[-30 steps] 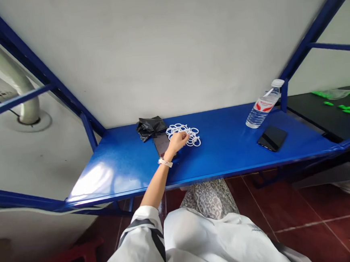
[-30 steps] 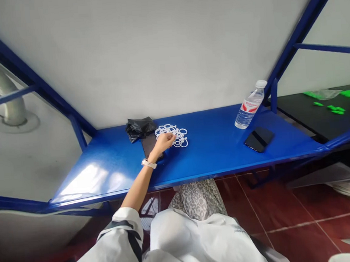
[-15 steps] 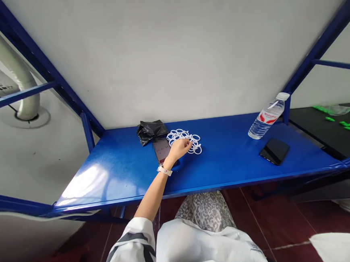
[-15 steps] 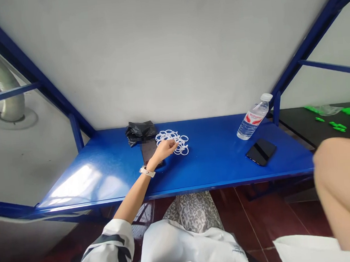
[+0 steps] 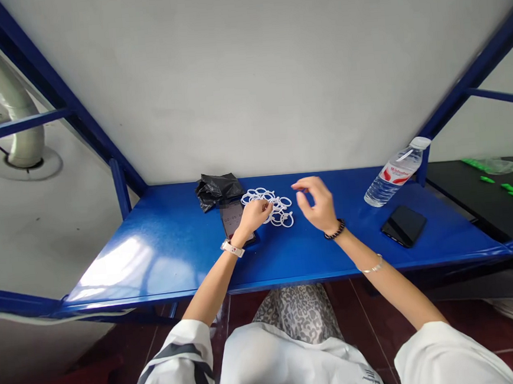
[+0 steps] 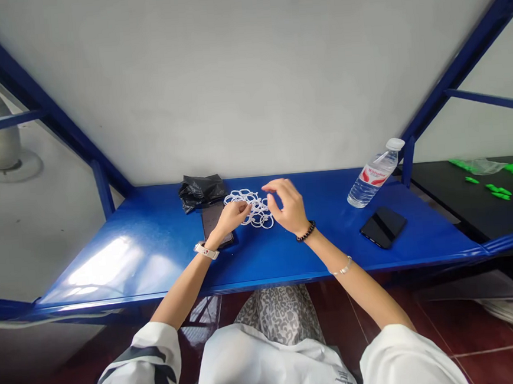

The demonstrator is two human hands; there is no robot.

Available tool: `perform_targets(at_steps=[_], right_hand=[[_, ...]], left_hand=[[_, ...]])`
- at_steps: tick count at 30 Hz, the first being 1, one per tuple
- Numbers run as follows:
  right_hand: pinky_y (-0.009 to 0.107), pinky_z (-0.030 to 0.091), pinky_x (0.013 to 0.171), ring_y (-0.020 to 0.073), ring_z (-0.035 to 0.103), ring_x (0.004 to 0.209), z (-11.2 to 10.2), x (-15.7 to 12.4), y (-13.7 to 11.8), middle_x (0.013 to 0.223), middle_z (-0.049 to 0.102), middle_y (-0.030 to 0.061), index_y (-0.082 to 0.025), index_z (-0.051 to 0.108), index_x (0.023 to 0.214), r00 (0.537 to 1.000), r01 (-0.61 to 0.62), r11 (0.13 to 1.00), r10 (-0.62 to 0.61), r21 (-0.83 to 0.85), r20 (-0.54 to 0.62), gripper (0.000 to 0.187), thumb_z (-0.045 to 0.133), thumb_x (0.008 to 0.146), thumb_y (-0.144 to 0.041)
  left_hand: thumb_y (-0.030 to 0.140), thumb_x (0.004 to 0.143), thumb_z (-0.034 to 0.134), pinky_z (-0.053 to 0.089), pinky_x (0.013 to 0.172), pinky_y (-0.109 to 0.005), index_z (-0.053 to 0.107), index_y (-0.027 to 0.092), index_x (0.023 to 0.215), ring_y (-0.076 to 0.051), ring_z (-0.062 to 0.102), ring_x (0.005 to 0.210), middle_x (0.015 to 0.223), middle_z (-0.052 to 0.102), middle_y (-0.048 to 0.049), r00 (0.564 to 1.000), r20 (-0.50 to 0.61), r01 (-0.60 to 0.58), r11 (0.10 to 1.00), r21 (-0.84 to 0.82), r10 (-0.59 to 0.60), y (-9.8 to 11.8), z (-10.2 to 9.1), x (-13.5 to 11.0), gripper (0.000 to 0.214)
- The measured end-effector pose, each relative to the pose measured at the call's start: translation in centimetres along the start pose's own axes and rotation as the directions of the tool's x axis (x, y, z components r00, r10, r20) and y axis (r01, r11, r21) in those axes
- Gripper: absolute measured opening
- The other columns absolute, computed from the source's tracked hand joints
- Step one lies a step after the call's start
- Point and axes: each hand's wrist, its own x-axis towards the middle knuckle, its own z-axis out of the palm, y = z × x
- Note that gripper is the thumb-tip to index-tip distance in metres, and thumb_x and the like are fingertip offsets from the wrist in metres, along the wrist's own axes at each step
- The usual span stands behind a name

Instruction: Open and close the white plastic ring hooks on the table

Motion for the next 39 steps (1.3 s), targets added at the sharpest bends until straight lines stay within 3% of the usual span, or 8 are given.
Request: perform_targets(at_steps=[6, 12, 18, 21, 24, 29, 33, 39], right_hand=[[0.039, 0.051, 0.088, 0.0251, 0.064, 0.101, 3.4, 1.0, 3.6, 0.103, 0.075, 0.0094, -0.022, 0.069, 0.097, 0.953, -0.269, 0.950, 0.239, 0.157, 0.186, 0.031, 0.047, 0.102, -0.044], [0.039, 0.047, 0.088, 0.0230, 0.058, 0.090, 4.2, -1.1, 3.7, 0.086, 0.070, 0.0052, -0.023, 0.062, 0.077, 0.935, -0.293, 0.920, 0.219, 0.260, 0.280, 0.044, 0.063, 0.090, -0.065], [0.028, 0.043, 0.064, 0.0128, 0.053, 0.068, 4.4, -1.4, 2.3, 0.079, 0.065, 0.0009, -0.020, 0.067, 0.086, 0.856, -0.517, 0.558, 0.334, 0.648, 0.395, 0.056, 0.078, 0.076, -0.074], [0.026, 0.031, 0.051, 0.0087, 0.041, 0.054, 3.7, -1.3, 2.1, 0.064, 0.055, -0.0039, -0.019, 0.065, 0.081, 0.825, -0.563, 0.505, 0.287, 0.654, 0.488, 0.059, 0.078, 0.075, -0.077], [0.026, 0.023, 0.049, 0.0077, 0.030, 0.049, 2.9, -1.1, 2.0, 0.054, 0.041, -0.0081, -0.020, 0.061, 0.074, 0.821, -0.547, 0.576, 0.225, 0.607, 0.525, 0.063, 0.074, 0.076, -0.081], [0.028, 0.031, 0.056, 0.0122, 0.044, 0.058, 2.3, -1.1, 1.7, 0.062, 0.053, -0.0017, -0.022, 0.056, 0.070, 0.834, -0.515, 0.605, 0.190, 0.607, 0.518, 0.068, 0.067, 0.076, -0.088], [0.029, 0.022, 0.053, 0.0092, 0.017, 0.051, 3.0, -1.5, 1.6, 0.052, 0.020, -0.0077, -0.024, 0.029, 0.054, 0.832, -0.553, 0.470, 0.275, 0.688, 0.482, 0.080, 0.064, 0.074, -0.093], [0.030, 0.029, 0.054, 0.0121, 0.020, 0.052, 3.1, -1.3, 1.3, 0.049, 0.014, -0.0059, -0.024, 0.020, 0.053, 0.841, -0.536, 0.367, 0.306, 0.760, 0.446, 0.082, 0.065, 0.074, -0.089]], left_hand=[[0.029, 0.098, 0.050, 0.021, 0.057, -0.032, 0.028, 0.023, 0.056, -0.013, 0.031, 0.048, 0.049, 0.037, 0.0010, 0.996, -0.028, 0.090, 0.995, 0.043, -0.089, 1.5, 1.0, -0.9, 0.048], [0.028, 0.097, 0.050, 0.020, 0.056, -0.031, 0.030, 0.022, 0.056, -0.012, 0.029, 0.047, 0.049, 0.037, 0.0010, 0.991, -0.087, 0.098, 0.995, 0.001, -0.097, 1.5, 2.0, -1.3, 0.045], [0.025, 0.090, 0.055, 0.038, 0.061, -0.026, 0.052, 0.021, 0.088, -0.013, 0.050, 0.063, 0.073, 0.057, 0.0010, 0.999, -0.046, -0.035, 0.930, -0.367, 0.019, 1.9, 2.2, -1.7, 0.006], [0.033, 0.086, 0.063, 0.045, 0.066, -0.026, 0.052, 0.020, 0.092, -0.014, 0.057, 0.075, 0.088, 0.061, -0.0014, 0.995, 0.018, -0.076, 0.851, -0.519, 0.099, 2.3, 2.1, -1.9, 0.018], [0.046, 0.084, 0.069, 0.045, 0.067, -0.026, 0.053, 0.019, 0.081, -0.014, 0.056, 0.077, 0.084, 0.060, -0.0019, 0.986, 0.139, 0.013, 0.798, -0.602, 0.089, 2.5, 1.6, -2.0, 0.031], [0.075, 0.084, 0.066, 0.041, 0.065, -0.029, 0.060, 0.018, 0.078, -0.014, 0.054, 0.072, 0.076, 0.062, -0.0045, 0.935, 0.324, 0.152, 0.663, -0.733, 0.144, 3.0, 0.9, -2.2, 0.058], [0.081, 0.077, 0.072, 0.029, 0.058, -0.029, 0.052, 0.019, 0.066, -0.009, 0.036, 0.059, 0.062, 0.046, 0.0017, 0.922, 0.326, 0.160, 0.561, -0.812, 0.209, 3.8, 1.4, -2.5, 0.067], [0.080, 0.078, 0.072, 0.039, 0.065, -0.031, 0.052, 0.020, 0.067, -0.012, 0.041, 0.062, 0.062, 0.047, 0.0014, 0.955, 0.213, 0.090, 0.484, -0.871, 0.207, 4.1, 1.9, -2.6, 0.064]])
